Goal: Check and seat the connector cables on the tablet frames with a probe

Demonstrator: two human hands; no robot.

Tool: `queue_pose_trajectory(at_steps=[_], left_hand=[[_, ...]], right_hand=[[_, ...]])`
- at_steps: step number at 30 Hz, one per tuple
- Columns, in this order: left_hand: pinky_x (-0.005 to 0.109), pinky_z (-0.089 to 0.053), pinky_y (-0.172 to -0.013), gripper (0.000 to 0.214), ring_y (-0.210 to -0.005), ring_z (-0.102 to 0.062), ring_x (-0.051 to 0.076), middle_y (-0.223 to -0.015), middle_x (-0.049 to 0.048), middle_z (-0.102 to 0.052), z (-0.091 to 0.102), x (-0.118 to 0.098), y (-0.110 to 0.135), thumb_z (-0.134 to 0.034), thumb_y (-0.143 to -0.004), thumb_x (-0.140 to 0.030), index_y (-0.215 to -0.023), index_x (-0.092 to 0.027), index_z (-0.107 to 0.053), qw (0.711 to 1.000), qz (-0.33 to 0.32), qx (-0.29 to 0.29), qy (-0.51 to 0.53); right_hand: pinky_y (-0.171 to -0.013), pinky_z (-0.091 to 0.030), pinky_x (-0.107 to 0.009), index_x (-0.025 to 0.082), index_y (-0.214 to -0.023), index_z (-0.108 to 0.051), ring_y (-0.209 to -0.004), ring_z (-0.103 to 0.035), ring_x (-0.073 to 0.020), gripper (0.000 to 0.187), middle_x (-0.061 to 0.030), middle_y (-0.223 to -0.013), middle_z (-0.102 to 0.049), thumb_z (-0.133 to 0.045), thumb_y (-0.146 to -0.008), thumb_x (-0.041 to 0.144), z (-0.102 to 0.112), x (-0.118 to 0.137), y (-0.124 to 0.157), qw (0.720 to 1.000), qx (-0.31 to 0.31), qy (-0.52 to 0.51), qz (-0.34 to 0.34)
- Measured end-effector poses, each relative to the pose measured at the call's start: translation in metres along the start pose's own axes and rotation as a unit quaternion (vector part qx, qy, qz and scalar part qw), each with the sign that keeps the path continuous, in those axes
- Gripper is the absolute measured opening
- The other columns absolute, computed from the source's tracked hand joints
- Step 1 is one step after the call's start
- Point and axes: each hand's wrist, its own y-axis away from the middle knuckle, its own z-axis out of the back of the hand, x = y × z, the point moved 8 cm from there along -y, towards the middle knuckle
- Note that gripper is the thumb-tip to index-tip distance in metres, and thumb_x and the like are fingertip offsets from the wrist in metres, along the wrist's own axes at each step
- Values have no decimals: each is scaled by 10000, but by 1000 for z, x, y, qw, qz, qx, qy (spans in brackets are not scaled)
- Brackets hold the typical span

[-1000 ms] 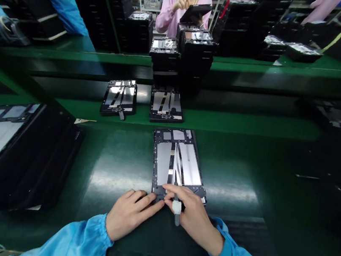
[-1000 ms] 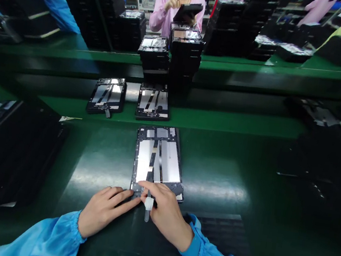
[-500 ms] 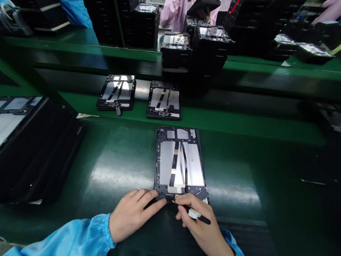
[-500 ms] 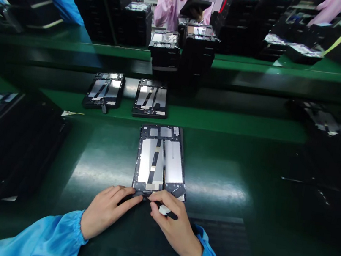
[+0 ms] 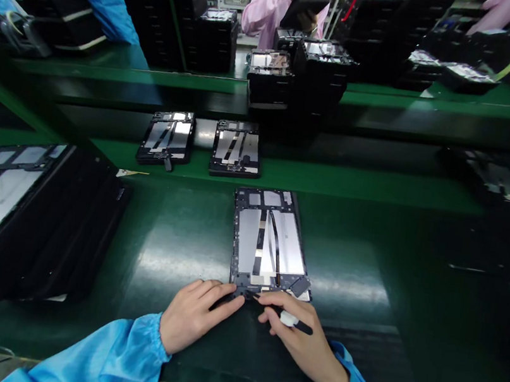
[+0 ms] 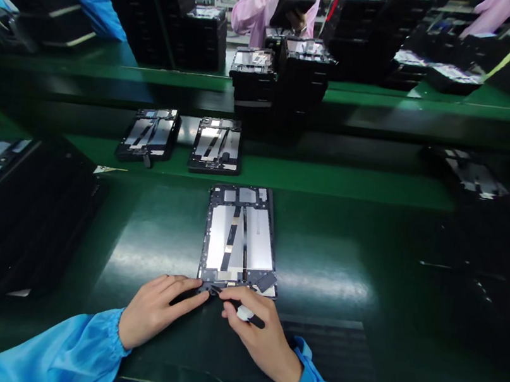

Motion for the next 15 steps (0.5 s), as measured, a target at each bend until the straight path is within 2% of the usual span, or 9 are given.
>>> queue_pose_trajectory(at_steps=[5, 8, 10, 12, 15], left_hand=[[302, -497, -775, 335, -989, -584, 184, -1157, 96, -621, -4, 1, -1, -383, -1008, -126, -1281, -196, -565, 1000, 0, 1, -1], [310, -502, -792, 321, -1011, -584, 187, -1173, 94, -624, -4, 3, 1, -400, -1009, -142, -1279, -196, -565, 1000, 10, 0, 18], [313, -497, -819, 324, -1049, -578, 189, -1200, 92, -625, -1, 2, 6, -407, -1007, -139, -1286, -193, -562, 999, 23, -4, 35], [304, -488, -830, 307, -1082, -572, 191, -1203, 91, -635, 5, -5, 13, -437, -999, -147, -1272, -177, -573, 998, 28, -11, 60], [297, -464, -837, 240, -1087, -572, 191, -1188, 56, -658, 10, -31, 24, -497, -989, -203, -1190, -205, -628, 994, -17, -4, 109]], right_hand=[[-658, -565, -233, 207, -1015, -669, -716, -676, -135, 177, -35, -848, -709, -543, -951, 315, -6, 8, -1, 999, 34, 23, 8], [-593, -566, -216, 205, -1007, -666, -691, -672, -131, 205, -31, -819, -693, -550, -939, 361, -6, 4, -2, 998, 42, -7, -39], [-531, -563, -207, 194, -982, -661, -613, -656, -119, 243, -21, -756, -682, -583, -909, 412, -3, -5, 1, 995, 20, -51, -85], [-469, -547, -205, 177, -947, -646, -511, -612, -102, 315, -13, -696, -673, -617, -869, 481, 0, -17, 10, 987, -10, -97, -126], [-423, -500, -193, 162, -895, -623, -434, -556, -80, 390, 0, -645, -650, -603, -853, 549, -6, -33, 29, 979, -8, -115, -169]])
